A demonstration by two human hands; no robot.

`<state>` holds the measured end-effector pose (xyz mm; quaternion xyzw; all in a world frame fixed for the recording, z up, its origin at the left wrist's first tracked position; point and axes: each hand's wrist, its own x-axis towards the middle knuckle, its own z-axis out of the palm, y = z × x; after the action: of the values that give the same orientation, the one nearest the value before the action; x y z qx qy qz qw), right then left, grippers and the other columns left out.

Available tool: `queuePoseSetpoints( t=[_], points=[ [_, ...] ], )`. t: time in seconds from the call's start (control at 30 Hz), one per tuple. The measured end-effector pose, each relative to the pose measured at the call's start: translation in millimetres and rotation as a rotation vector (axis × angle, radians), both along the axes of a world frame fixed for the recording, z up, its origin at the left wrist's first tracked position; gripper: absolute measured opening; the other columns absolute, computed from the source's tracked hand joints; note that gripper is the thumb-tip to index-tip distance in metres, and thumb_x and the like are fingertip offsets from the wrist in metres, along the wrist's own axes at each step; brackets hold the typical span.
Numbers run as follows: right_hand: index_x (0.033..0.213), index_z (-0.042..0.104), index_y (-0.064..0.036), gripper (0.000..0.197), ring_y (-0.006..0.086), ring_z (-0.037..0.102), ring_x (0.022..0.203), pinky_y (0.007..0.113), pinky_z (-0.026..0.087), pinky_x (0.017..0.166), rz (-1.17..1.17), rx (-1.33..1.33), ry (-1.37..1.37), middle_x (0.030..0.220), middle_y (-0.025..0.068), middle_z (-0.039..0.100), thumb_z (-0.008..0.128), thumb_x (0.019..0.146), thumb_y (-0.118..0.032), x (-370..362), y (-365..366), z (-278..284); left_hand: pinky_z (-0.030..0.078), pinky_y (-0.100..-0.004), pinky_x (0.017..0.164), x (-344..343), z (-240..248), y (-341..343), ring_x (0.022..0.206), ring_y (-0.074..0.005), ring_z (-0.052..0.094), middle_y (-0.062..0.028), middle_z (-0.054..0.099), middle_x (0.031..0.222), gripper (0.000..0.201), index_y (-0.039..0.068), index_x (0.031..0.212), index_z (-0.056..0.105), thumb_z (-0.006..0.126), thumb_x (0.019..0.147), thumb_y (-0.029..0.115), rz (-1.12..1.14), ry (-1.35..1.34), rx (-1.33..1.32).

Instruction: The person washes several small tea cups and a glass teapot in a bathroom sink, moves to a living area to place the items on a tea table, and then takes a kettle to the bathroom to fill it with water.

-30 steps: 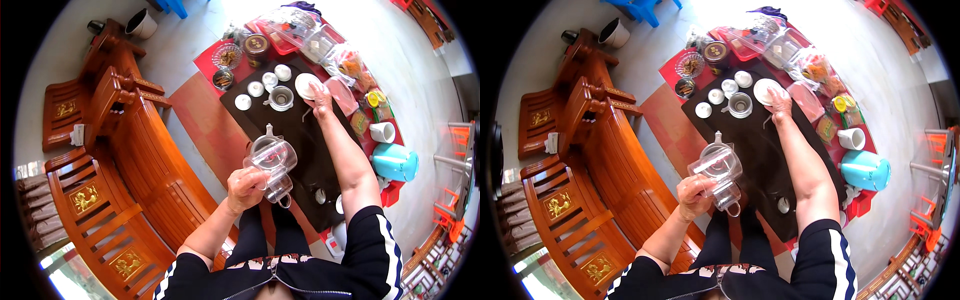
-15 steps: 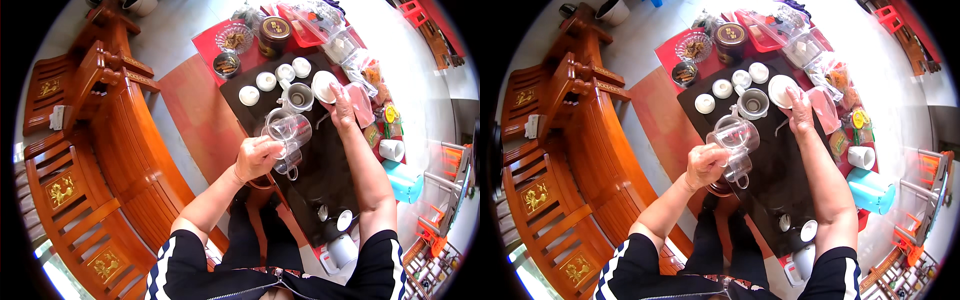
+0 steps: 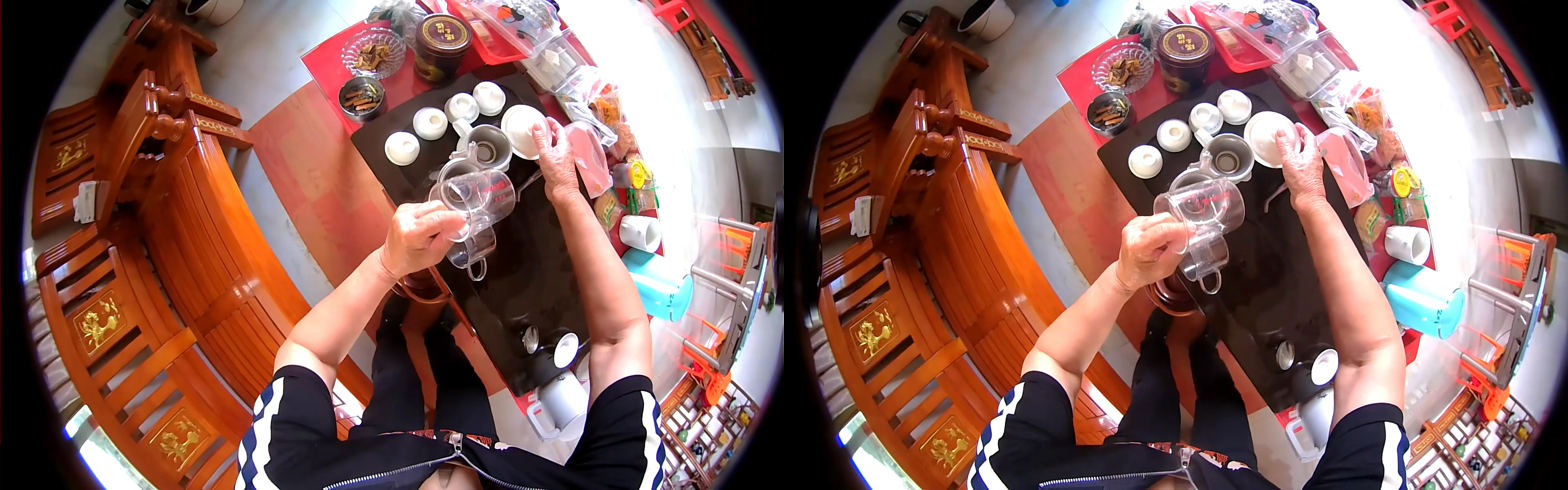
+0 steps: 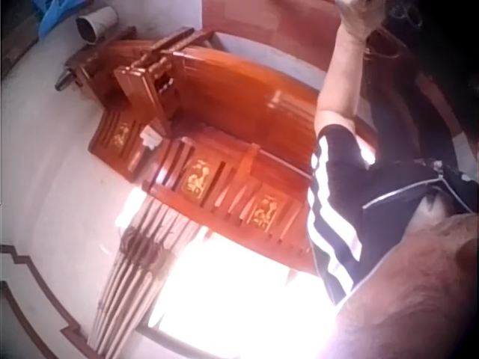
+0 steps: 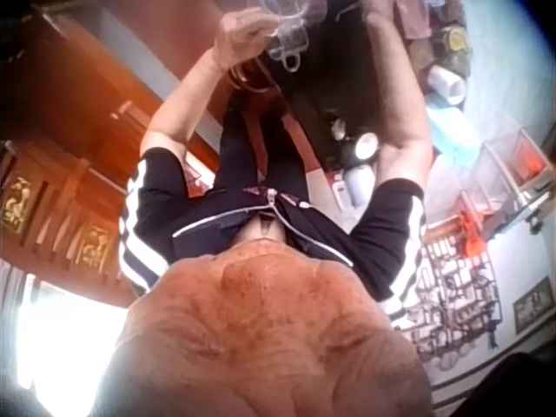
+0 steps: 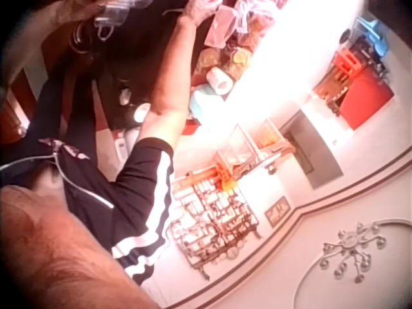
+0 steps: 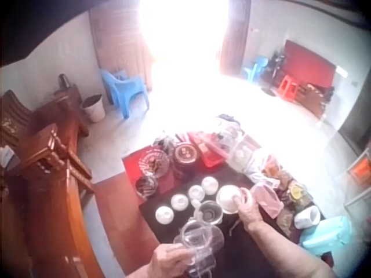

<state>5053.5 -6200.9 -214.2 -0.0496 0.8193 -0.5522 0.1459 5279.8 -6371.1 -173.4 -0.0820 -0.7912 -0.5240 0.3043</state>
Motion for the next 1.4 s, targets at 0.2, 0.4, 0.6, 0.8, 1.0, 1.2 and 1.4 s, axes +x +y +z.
queuePoseSetpoints(
  t=[0.2,0.4,0.6,0.8,1.0,1.2,1.4],
  points=[
    [0.131,0.043,0.0019,0.068,0.0256,0.051,0.108,0.035,0.041,0.095,-0.054,0.077,0.061,0.123,0.0195,0.05,0.065,0.084,-0.042,3.6,4.5,4.8,0.046,-0.027,0.052,-4.3,-0.9,-6.3,0.056,-0.0215,0.058,-0.0084,0.06,0.068,0.015,0.001,0.083,0.06,0.063,0.069,-0.006,-0.069,-0.026,0.042],
    [0.126,0.046,-0.0015,0.053,0.0235,0.049,0.1,0.035,0.044,0.083,0.006,0.134,0.637,0.123,0.0155,0.044,0.065,0.086,-0.03,54.9,23.3,40.4,0.045,-0.0265,0.055,0.3,7.4,-0.9,0.06,-0.0187,0.057,-0.0067,0.06,0.071,0.021,0.003,0.086,0.061,0.062,0.07,-0.01,-0.054,-0.095,0.129],
    [0.126,0.047,-0.0053,0.057,0.0272,0.049,0.112,0.038,0.046,0.085,0.117,0.199,0.373,0.131,0.0152,0.039,0.066,0.083,-0.038,148.4,54.2,76.5,0.042,-0.0329,0.074,6.7,19.4,-1.3,0.064,-0.0186,0.058,-0.0013,0.062,0.069,0.014,0.01,0.083,0.062,0.068,0.073,0.002,0.026,-0.118,-0.101],
    [0.123,0.051,-0.0054,0.053,0.024,0.051,0.102,0.035,0.046,0.083,0.081,0.144,0.197,0.131,0.0123,0.04,0.067,0.083,-0.037,206.9,79.1,59.6,0.038,-0.0379,0.083,14.3,25.9,5.9,0.062,-0.0184,0.054,-0.0003,0.056,0.066,0.015,0.011,0.083,0.062,0.069,0.073,0.003,0.097,-0.135,-0.156],
    [0.12,0.054,-0.0063,0.047,0.0216,0.054,0.099,0.033,0.047,0.082,0.0,0.148,0.08,0.129,0.011,0.042,0.069,0.081,-0.027,227.0,106.1,59.9,0.038,-0.0387,0.084,22.8,41.4,21.3,0.062,-0.0188,0.053,-0.0002,0.055,0.067,0.014,0.01,0.085,0.061,0.068,0.074,0.003,0.055,-0.113,-0.214],
    [0.113,0.057,-0.0052,0.036,0.0167,0.056,0.09,0.029,0.049,0.075,-0.083,0.112,0.017,0.124,0.0095,0.046,0.068,0.079,-0.012,240.0,134.6,59.8,0.044,-0.0324,0.056,11.4,57.2,68.2,0.061,-0.0238,0.055,-0.006,0.058,0.068,0.02,0.006,0.079,0.061,0.067,0.065,-0.007,0.019,-0.115,-0.216],
    [0.104,0.06,-0.0018,0.023,0.0142,0.059,0.077,0.026,0.052,0.067,-0.215,0.114,-0.026,0.117,0.0107,0.05,0.064,0.081,-0.005,265.6,167.4,69.3,0.047,-0.0379,0.059,-45.1,49.4,115.9,0.068,-0.0301,0.06,-0.01,0.061,0.071,0.009,0.007,0.077,0.059,0.067,0.075,0.012,-0.073,-0.375,-0.402]
  ],
)
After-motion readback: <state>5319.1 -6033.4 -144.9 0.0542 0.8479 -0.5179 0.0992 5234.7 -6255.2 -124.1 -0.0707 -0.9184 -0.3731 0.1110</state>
